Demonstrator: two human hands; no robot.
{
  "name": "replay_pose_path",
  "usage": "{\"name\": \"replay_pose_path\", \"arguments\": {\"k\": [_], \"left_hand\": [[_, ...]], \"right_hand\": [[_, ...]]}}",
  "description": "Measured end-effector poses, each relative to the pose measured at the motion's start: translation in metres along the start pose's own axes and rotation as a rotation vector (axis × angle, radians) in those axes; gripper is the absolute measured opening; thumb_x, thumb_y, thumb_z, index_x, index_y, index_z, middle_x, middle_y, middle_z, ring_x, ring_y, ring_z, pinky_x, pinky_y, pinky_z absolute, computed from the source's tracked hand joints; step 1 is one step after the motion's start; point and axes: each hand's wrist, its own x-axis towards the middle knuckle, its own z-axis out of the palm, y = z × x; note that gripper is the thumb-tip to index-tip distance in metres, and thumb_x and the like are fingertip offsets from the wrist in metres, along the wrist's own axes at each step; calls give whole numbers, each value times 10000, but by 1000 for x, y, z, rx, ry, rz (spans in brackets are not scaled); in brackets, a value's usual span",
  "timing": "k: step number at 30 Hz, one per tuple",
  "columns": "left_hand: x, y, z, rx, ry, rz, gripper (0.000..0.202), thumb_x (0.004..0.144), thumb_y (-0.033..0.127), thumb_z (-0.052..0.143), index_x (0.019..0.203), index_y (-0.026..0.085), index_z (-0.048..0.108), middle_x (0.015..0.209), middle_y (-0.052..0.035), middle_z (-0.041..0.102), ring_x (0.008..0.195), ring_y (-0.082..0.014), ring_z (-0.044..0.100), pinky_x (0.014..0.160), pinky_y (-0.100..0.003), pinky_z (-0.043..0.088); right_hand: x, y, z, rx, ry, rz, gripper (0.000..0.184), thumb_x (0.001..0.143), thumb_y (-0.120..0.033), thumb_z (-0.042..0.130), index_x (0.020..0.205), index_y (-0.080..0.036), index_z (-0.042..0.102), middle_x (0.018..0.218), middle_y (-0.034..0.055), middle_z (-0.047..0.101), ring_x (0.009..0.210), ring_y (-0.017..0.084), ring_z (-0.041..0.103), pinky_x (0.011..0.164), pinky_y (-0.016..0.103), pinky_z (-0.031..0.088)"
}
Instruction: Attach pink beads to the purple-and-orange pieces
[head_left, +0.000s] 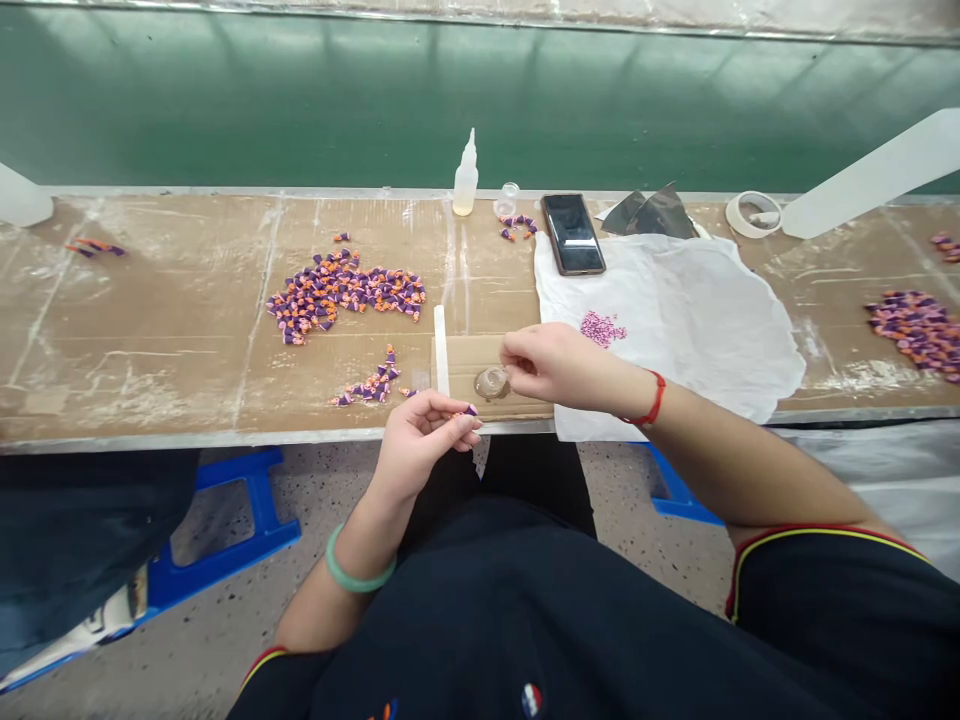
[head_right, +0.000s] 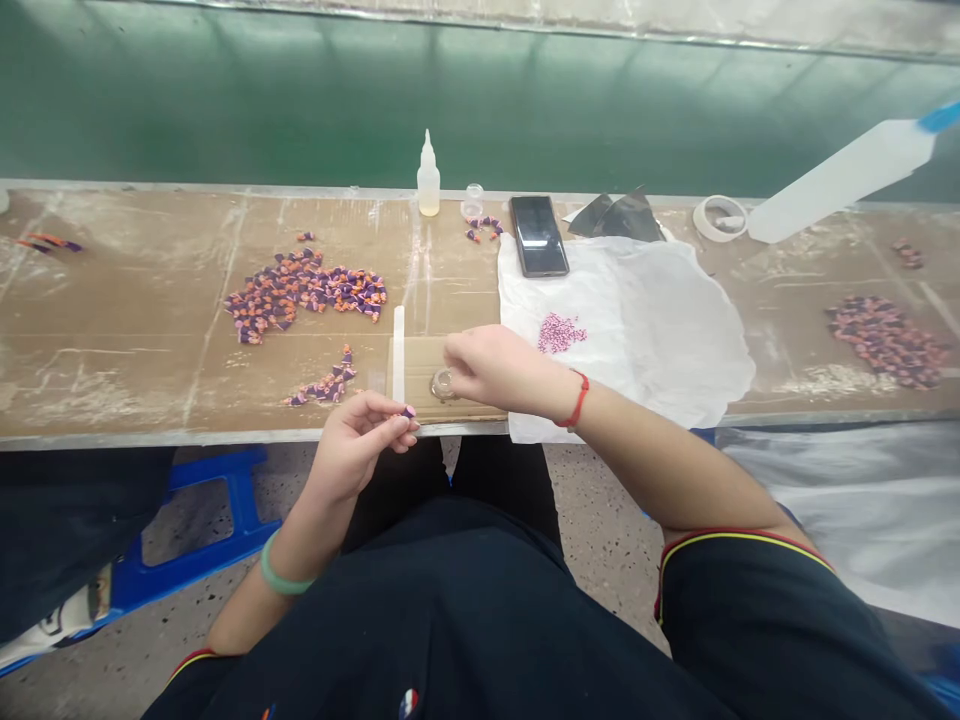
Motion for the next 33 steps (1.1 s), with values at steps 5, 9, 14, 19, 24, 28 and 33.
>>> {"name": "replay_pose_path", "arguments": {"k": [5, 9, 14, 19, 24, 28, 33], "left_hand": [[-5, 11, 14, -111, -58, 33, 402, 608, 422, 920, 751, 155, 656, 650, -17, 753, 515, -137, 710, 467, -185, 576], [-9, 16, 21, -113, -106, 48, 399, 626, 436, 916, 758, 163, 656, 654, -15, 760, 525, -149, 722, 471, -195, 589], [-14, 19, 26, -76, -123, 64, 383, 644, 435, 909, 756, 163, 665, 695, -32, 780, 542, -162, 732, 492, -221, 611], [-15, 19, 28, -72, -112, 101, 345, 657, 394, 911, 751, 163, 672, 711, -30, 788, 543, -155, 732, 490, -209, 606], [-16, 18, 30, -88, -122, 119, 300, 678, 355, 905, 756, 162, 689, 698, -21, 787, 546, -145, 735, 500, -192, 609], [-17, 16, 30, -60, -116, 125, 308, 682, 367, 900, 762, 162, 686, 709, -28, 789, 563, -156, 744, 516, -206, 619], [-17, 16, 31, -35, -66, 104, 363, 629, 414, 919, 744, 161, 685, 684, -32, 776, 544, -177, 736, 516, -250, 624]], "right_hand": [[-23, -18, 4, 763, -35, 80, 128, 882, -255, 547, 777, -206, 493, 859, 53, 712, 837, 174, 702, 699, 280, 532], [-35, -30, 3, 893, -72, 56, 131, 905, -273, 558, 804, -205, 510, 738, 5, 652, 711, 138, 654, 653, 267, 537], [-41, -34, -2, 783, -25, 8, 122, 918, -246, 541, 809, -196, 522, 689, -11, 606, 610, 105, 529, 545, 229, 435], [-44, -35, -4, 677, 19, -47, 111, 901, -202, 529, 791, -192, 518, 642, -34, 560, 550, 82, 437, 492, 208, 354], [-46, -34, -5, 595, 32, -78, 100, 879, -188, 522, 779, -196, 521, 632, -38, 536, 559, 87, 437, 502, 209, 352], [-47, -34, -5, 539, 39, -96, 121, 881, -186, 518, 760, -201, 515, 635, -35, 541, 572, 91, 454, 514, 208, 361], [-46, -37, -6, 444, 78, -152, 137, 871, -165, 509, 744, -206, 478, 629, -39, 542, 551, 85, 467, 511, 208, 346]]}}
